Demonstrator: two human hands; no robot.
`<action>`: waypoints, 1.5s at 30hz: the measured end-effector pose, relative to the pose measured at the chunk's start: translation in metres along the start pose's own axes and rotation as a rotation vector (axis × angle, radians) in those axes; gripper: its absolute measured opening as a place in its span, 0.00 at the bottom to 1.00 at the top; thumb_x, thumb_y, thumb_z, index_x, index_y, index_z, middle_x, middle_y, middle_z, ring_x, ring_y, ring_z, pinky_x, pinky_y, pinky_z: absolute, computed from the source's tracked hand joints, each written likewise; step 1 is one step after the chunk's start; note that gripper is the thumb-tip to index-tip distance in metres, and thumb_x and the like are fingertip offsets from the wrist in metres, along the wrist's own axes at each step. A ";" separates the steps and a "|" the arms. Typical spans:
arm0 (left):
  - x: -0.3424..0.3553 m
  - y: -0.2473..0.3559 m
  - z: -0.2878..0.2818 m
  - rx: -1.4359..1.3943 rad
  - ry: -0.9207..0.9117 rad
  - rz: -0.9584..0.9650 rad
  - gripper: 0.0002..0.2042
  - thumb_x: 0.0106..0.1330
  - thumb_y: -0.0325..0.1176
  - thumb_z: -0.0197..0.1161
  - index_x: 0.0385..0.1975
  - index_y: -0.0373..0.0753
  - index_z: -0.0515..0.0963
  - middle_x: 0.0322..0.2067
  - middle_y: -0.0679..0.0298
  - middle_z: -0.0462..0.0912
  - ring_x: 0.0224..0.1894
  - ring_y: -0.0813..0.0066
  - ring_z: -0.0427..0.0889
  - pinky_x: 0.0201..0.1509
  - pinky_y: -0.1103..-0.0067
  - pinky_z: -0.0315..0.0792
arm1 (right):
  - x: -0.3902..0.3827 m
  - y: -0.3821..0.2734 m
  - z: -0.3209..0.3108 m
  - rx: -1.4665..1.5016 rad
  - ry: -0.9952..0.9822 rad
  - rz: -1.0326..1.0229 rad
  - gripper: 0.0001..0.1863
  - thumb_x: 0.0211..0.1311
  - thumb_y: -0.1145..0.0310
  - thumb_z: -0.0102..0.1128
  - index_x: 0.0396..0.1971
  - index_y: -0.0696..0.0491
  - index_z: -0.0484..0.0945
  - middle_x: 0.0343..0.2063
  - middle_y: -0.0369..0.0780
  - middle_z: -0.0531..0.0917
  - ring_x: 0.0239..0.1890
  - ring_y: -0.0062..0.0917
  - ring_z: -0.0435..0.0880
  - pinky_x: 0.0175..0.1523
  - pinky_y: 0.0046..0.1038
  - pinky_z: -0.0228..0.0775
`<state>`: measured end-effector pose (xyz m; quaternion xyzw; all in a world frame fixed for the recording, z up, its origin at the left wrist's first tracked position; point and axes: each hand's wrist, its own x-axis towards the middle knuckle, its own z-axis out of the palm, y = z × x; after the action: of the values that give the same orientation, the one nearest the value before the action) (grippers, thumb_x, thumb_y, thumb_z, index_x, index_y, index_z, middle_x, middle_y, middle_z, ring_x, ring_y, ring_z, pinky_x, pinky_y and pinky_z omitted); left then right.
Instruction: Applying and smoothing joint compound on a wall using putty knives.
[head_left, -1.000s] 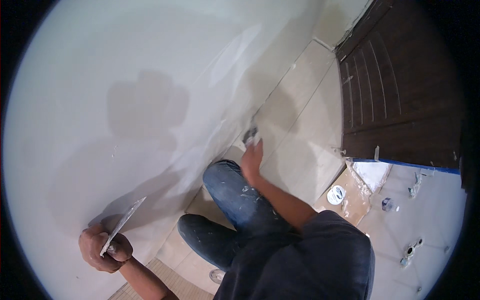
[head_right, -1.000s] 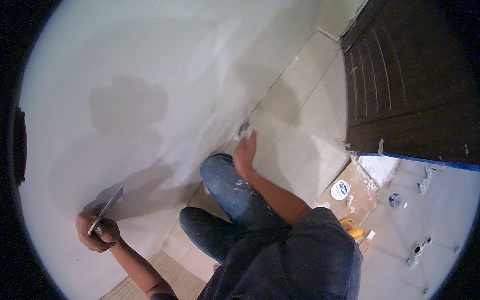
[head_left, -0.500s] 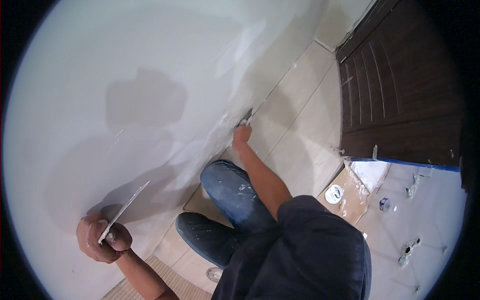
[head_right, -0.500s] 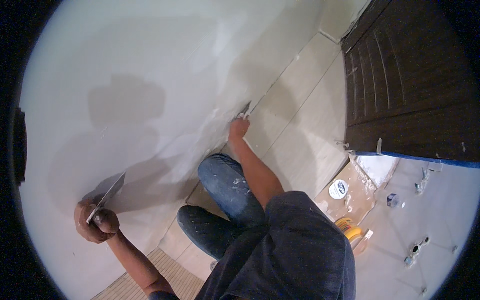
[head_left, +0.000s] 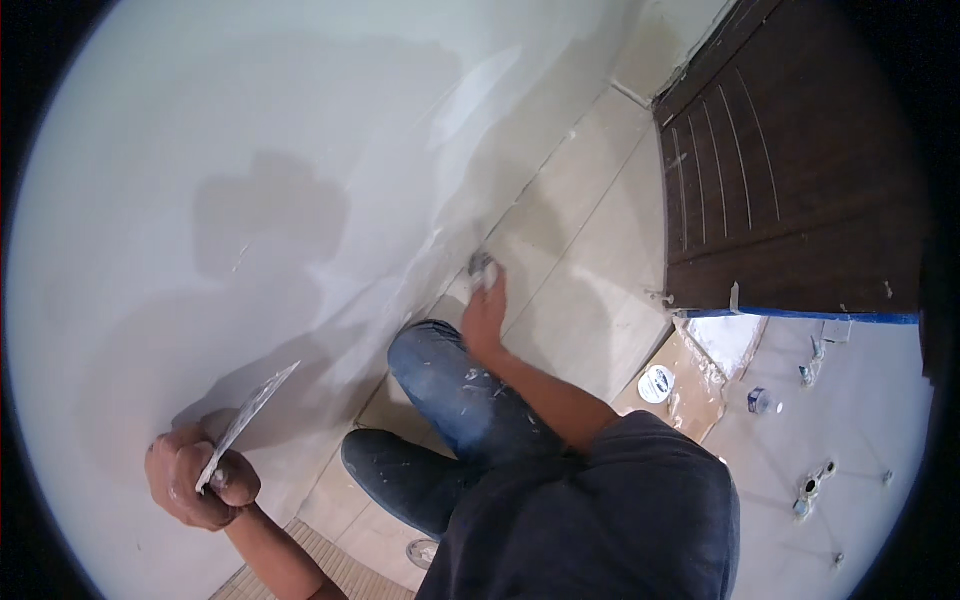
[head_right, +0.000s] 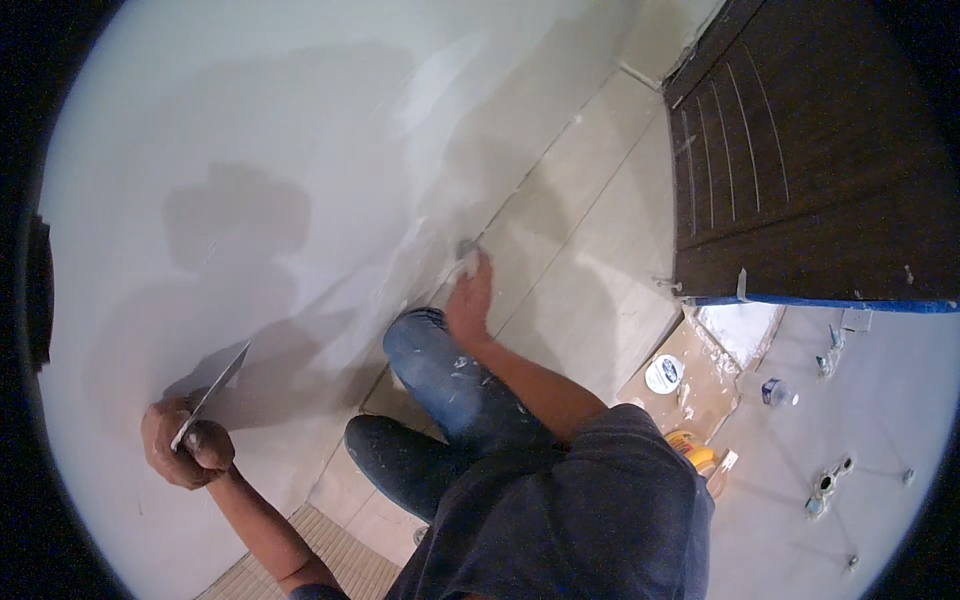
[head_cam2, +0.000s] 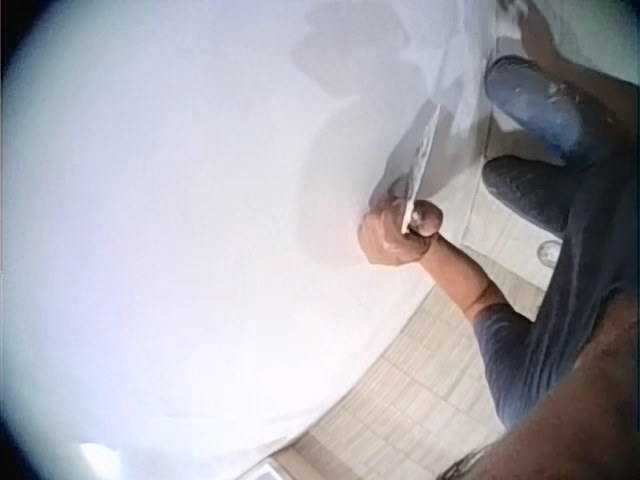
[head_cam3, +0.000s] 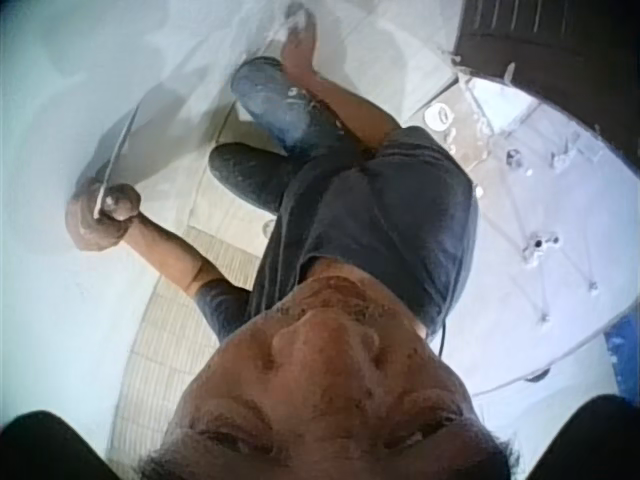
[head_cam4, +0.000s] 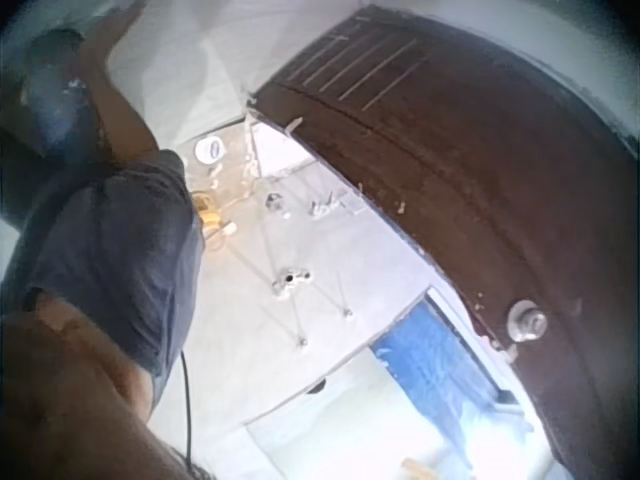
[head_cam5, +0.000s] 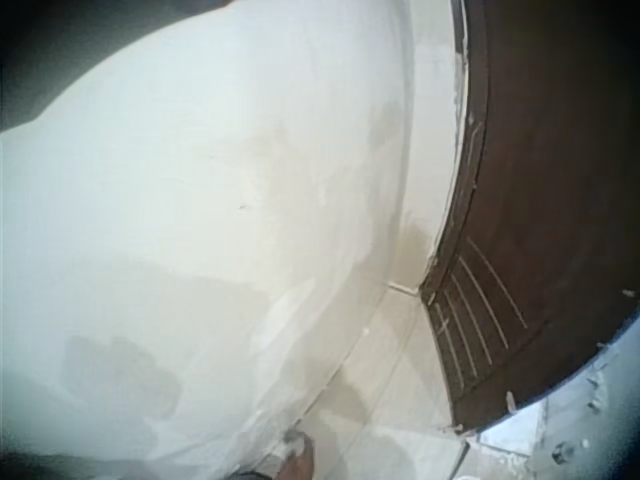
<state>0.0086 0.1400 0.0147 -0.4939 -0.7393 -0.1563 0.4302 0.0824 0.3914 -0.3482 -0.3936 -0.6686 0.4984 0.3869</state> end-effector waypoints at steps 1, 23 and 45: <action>-0.002 -0.002 -0.001 -0.005 0.007 0.016 0.14 0.67 0.39 0.49 0.32 0.32 0.72 0.18 0.54 0.76 0.19 0.58 0.76 0.21 0.70 0.69 | 0.020 0.042 0.011 -0.105 0.061 0.295 0.22 0.71 0.70 0.44 0.61 0.60 0.69 0.50 0.49 0.78 0.54 0.38 0.76 0.63 0.35 0.63; 0.014 0.006 0.003 0.145 -0.053 0.082 0.10 0.70 0.35 0.43 0.31 0.37 0.69 0.16 0.57 0.73 0.13 0.65 0.68 0.18 0.74 0.57 | 0.149 0.028 0.065 0.037 0.121 0.172 0.28 0.71 0.63 0.51 0.63 0.67 0.65 0.50 0.54 0.74 0.54 0.44 0.73 0.61 0.38 0.63; 0.012 0.007 0.001 0.127 -0.130 -0.019 0.16 0.73 0.43 0.45 0.27 0.38 0.68 0.17 0.56 0.74 0.14 0.65 0.69 0.18 0.74 0.59 | 0.125 0.181 0.085 0.119 0.019 0.744 0.21 0.72 0.63 0.45 0.55 0.62 0.75 0.50 0.55 0.80 0.52 0.50 0.78 0.56 0.42 0.68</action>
<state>0.0123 0.1513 0.0225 -0.4678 -0.7787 -0.0806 0.4103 -0.0187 0.5093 -0.5257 -0.5909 -0.4464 0.6390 0.2078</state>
